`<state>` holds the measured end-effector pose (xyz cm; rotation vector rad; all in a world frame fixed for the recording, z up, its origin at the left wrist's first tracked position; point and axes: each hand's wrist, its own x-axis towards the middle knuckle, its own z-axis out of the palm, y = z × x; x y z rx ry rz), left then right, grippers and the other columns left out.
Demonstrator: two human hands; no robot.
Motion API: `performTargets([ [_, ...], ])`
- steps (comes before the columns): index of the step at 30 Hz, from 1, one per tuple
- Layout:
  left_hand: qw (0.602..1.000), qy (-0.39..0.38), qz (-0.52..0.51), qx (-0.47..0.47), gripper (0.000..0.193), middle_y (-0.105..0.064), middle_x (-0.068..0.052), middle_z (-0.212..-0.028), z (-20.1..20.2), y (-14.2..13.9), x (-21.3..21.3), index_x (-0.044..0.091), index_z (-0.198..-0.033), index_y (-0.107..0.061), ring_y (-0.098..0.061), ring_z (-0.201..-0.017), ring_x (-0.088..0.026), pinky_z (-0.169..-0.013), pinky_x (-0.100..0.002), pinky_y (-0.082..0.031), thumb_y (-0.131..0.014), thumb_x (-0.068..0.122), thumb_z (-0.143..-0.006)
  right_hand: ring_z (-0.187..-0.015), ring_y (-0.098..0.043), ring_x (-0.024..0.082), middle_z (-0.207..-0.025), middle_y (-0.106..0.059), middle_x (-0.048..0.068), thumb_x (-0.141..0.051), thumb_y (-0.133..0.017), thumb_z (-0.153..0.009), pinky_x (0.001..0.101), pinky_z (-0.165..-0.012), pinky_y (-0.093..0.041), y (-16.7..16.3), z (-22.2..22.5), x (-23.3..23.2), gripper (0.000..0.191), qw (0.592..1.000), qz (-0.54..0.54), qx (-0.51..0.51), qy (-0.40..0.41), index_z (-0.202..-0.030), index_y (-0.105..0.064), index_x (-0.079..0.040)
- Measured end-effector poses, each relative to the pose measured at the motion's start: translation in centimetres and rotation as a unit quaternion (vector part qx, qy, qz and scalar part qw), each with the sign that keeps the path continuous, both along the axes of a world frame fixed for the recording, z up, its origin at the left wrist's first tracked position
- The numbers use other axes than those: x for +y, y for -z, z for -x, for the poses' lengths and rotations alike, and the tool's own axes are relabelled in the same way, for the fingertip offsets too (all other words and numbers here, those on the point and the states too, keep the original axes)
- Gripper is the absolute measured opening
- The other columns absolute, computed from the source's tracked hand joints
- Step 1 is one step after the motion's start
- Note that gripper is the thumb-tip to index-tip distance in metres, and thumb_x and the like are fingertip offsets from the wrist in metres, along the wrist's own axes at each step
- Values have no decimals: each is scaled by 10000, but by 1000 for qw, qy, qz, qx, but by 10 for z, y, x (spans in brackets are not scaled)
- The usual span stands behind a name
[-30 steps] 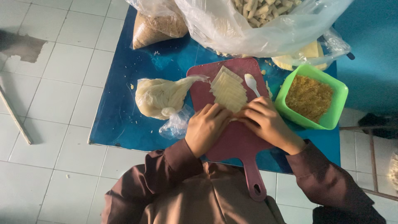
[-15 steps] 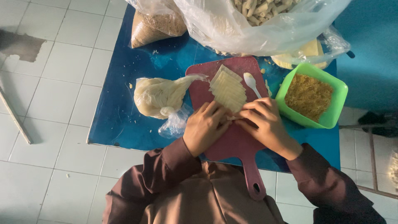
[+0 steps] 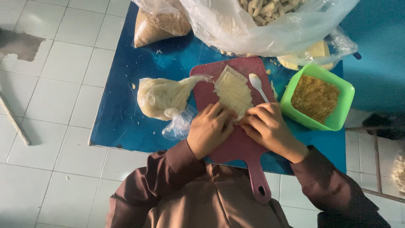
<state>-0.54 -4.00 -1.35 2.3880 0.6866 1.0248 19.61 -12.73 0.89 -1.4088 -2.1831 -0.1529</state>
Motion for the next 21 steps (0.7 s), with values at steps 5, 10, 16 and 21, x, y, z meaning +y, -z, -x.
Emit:
performTargets([
  [5, 1000, -3, -14, 10, 205, -625, -20, -1008, -1, -1, 0, 137, -1009, -698, -654, -939, -233, -800, -365, -558, -785, 192, -833, -1037, -598, 267, -1025, -659, 30, -99, -824, -762, 426, -924, -445, -6, -13, -2, 173, 1000, 21, 19, 5, -877, -697, -77],
  [10, 999, -10, -28, 14, 179, -621, -2, -999, -2, 1, -1, 149, -1002, -699, -652, -939, -216, -803, -353, -556, -782, 197, -851, -1011, -594, 254, -994, -650, 23, -102, -826, -768, 427, -914, -440, -1, -15, -4, 172, 1000, 9, -7, 6, -925, -754, -98],
  [16, 999, -18, -39, 10, 153, -619, -2, -994, -5, 3, -1, 140, -992, -698, -648, -932, -212, -805, -355, -553, -771, 182, -864, -1030, -598, 263, -1005, -653, 20, -84, -817, -771, 431, -932, -454, -3, -14, -1, 219, 1000, 12, 17, 15, -951, -694, -95],
  [21, 999, -12, -36, 3, 140, -625, -1, -999, -3, 4, -1, 142, -1001, -699, -646, -943, -218, -812, -357, -551, -757, 172, -877, -1016, -615, 260, -1013, -658, 43, -62, -814, -774, 427, -915, -463, -3, -9, 8, 241, 1000, -3, -7, -16, -983, -695, -72],
])
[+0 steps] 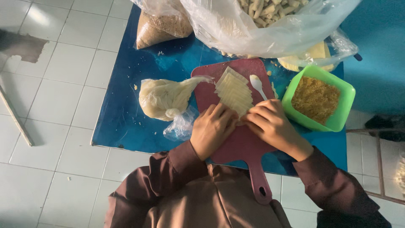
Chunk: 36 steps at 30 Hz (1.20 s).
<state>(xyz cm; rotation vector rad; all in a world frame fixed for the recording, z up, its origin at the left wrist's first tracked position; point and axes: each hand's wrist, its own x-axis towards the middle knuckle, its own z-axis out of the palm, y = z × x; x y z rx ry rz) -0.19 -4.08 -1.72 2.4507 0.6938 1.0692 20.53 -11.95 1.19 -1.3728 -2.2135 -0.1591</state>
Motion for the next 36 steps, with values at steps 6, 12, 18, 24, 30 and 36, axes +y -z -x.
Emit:
performTargets([
  [6, 998, -13, -45, 30, 180, -611, -20, -1049, -1, 2, -1, 127, -1061, -710, -626, -956, -216, -802, -360, -546, -754, 200, -902, -1021, -614, 283, -1027, -656, 82, -70, -807, -773, 439, -928, -472, 2, 2, 5, 246, 1000, 24, 3, -2, -981, -679, -48],
  [12, 998, -26, -53, 27, 183, -612, -8, -1071, -2, 4, -4, 147, -1044, -706, -601, -967, -219, -822, -364, -515, -771, 244, -904, -1034, -616, 296, -1014, -658, 83, -70, -788, -762, 461, -932, -462, 0, 1, 13, 251, 999, 49, -18, -1, -973, -655, -38],
  [18, 999, -40, 33, 16, 161, -599, 0, -1075, -5, 2, 0, 176, -1013, -715, -560, -1075, -277, -936, -458, -437, -765, 227, -870, -1022, -606, 262, -980, -645, 54, -48, -777, -767, 454, -911, -441, -7, 2, 17, 249, 997, 68, -41, 1, -991, -669, -49],
  [24, 997, -55, 43, 17, 135, -538, -30, -1226, -2, -3, 0, 199, -1020, -718, -477, -1158, -319, -975, -504, -376, -739, 225, -890, -1044, -586, 278, -1035, -624, 79, -41, -772, -775, 450, -917, -449, -8, 7, 13, 209, 998, 15, -64, 6, -957, -672, -51],
  [30, 993, -53, -91, 61, 233, -575, 11, -1314, 1, 1, -4, 192, -1099, -701, -469, -1275, -278, -1052, -510, -341, -690, 216, -867, -1027, -594, 263, -1024, -635, 57, -50, -777, -792, 443, -909, -448, -2, 8, 8, 212, 999, 0, -53, 12, -992, -707, -49],
  [36, 990, -52, -109, 70, 212, -596, 24, -1276, 3, 4, -7, 191, -1100, -689, -494, -1261, -223, -1042, -494, -332, -685, 217, -890, -1041, -606, 250, -1049, -655, 49, -83, -783, -789, 452, -934, -440, -5, 5, 6, 235, 999, 3, -42, -2, -1010, -707, -54],
])
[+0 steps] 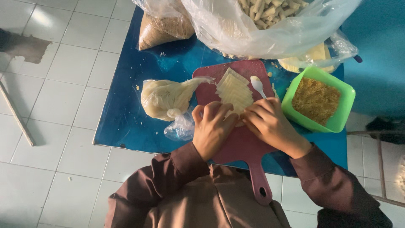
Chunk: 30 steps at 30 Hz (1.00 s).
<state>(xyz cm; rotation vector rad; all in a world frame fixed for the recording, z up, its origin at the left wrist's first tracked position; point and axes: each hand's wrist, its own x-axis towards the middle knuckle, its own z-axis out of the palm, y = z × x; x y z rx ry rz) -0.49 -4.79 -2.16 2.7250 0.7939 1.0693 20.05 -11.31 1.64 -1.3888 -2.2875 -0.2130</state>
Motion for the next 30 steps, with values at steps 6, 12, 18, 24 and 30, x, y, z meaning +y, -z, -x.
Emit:
performTargets([
  [6, 999, -6, -28, 14, 260, -602, 16, -1281, -2, 5, 3, 164, -1123, -685, -501, -1269, -216, -1039, -475, -340, -684, 182, -864, -1050, -605, 239, -1046, -655, 49, -91, -781, -814, 450, -947, -433, -1, 3, 1, 230, 999, -16, -41, 4, -1030, -715, -51],
  [12, 995, -23, -97, 6, 303, -603, 36, -1295, -4, 10, 2, 158, -1177, -677, -513, -1287, -159, -1036, -474, -341, -694, 191, -876, -1042, -602, 232, -1035, -651, 36, -104, -768, -828, 453, -945, -434, 3, 4, 1, 230, 997, -29, -74, 16, -1047, -727, -46],
  [18, 998, -12, 36, -47, 243, -620, 35, -1257, -5, 4, 11, 174, -1132, -707, -510, -1252, -212, -1044, -501, -331, -722, 262, -906, -1059, -607, 238, -1051, -659, 49, -90, -757, -817, 455, -951, -430, -1, 5, 4, 149, 997, -27, -63, 29, -955, -711, -60],
  [24, 999, -19, -42, -9, 204, -627, 16, -1301, -2, 0, 8, 160, -1105, -702, -495, -1351, -217, -1104, -533, -297, -728, 277, -940, -1011, -592, 266, -1002, -649, 46, -124, -775, -845, 450, -896, -414, -1, 14, 7, 131, 997, 3, 7, 79, -954, -715, -80],
  [30, 999, -26, -27, 11, 228, -635, 16, -1292, -3, 0, 8, 171, -1086, -698, -492, -1365, -227, -1130, -563, -277, -695, 217, -863, -1039, -614, 250, -1044, -657, 54, -79, -733, -855, 452, -960, -420, 4, 10, 4, 184, 998, -13, -16, 62, -1033, -696, -54],
])
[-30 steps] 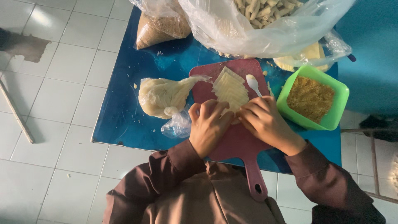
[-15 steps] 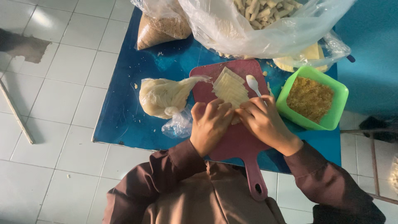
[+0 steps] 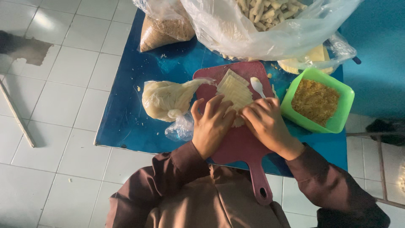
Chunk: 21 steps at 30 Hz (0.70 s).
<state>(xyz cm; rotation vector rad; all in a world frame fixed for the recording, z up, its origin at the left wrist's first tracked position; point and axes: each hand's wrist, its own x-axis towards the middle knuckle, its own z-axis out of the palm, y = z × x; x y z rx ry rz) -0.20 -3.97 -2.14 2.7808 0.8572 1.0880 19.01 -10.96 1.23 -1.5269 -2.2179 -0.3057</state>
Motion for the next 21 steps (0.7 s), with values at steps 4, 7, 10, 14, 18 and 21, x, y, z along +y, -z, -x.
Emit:
performTargets([
  [4, 1000, -7, 18, -3, 268, -629, 22, -1273, -1, 1, 1, 161, -1148, -694, -506, -1344, -205, -1137, -549, -288, -685, 183, -881, -1066, -630, 207, -1137, -689, 53, -48, -684, -844, 440, -990, -407, 3, -2, -12, 277, 999, -15, -36, -11, -1119, -716, -46],
  [7, 999, -3, 45, -29, 308, -621, 24, -1263, 0, 1, 2, 165, -1198, -692, -511, -1324, -200, -1135, -549, -288, -681, 187, -891, -1079, -629, 193, -1155, -692, 37, -41, -667, -854, 435, -1004, -398, 4, -2, -14, 327, 999, -20, -31, -7, -1177, -721, -51],
  [10, 1000, -15, 25, -3, 284, -629, 31, -1255, 3, 1, 1, 198, -1165, -689, -520, -1321, -195, -1130, -549, -290, -678, 182, -882, -1076, -625, 189, -1163, -698, 22, -40, -679, -860, 440, -1009, -399, 4, -3, -11, 296, 1000, -12, -20, -8, -1153, -718, -60],
  [14, 1000, -10, 12, 4, 394, -631, 14, -1296, 8, 2, -6, 185, -1277, -682, -511, -1335, -205, -1125, -535, -289, -677, 200, -884, -1089, -618, 212, -1121, -692, 27, -19, -711, -814, 460, -1007, -410, 3, -4, -9, 324, 1000, -9, -14, -3, -1134, -732, -68],
  [18, 999, -2, -28, 47, 458, -639, 26, -1319, 12, 4, -11, 166, -1336, -679, -515, -1336, -184, -1133, -526, -293, -673, 202, -880, -1105, -607, 252, -1129, -693, 38, 6, -743, -780, 438, -991, -441, 1, -4, -7, 329, 999, -5, 34, -3, -1099, -738, -70],
  [21, 1000, 14, -7, 21, 456, -632, 29, -1306, 16, 7, -13, 160, -1359, -685, -513, -1319, -184, -1133, -532, -294, -671, 199, -905, -1077, -588, 275, -1085, -675, 33, -43, -786, -814, 427, -960, -452, 1, -2, -1, 255, 997, -6, 72, -1, -1062, -733, -78],
])
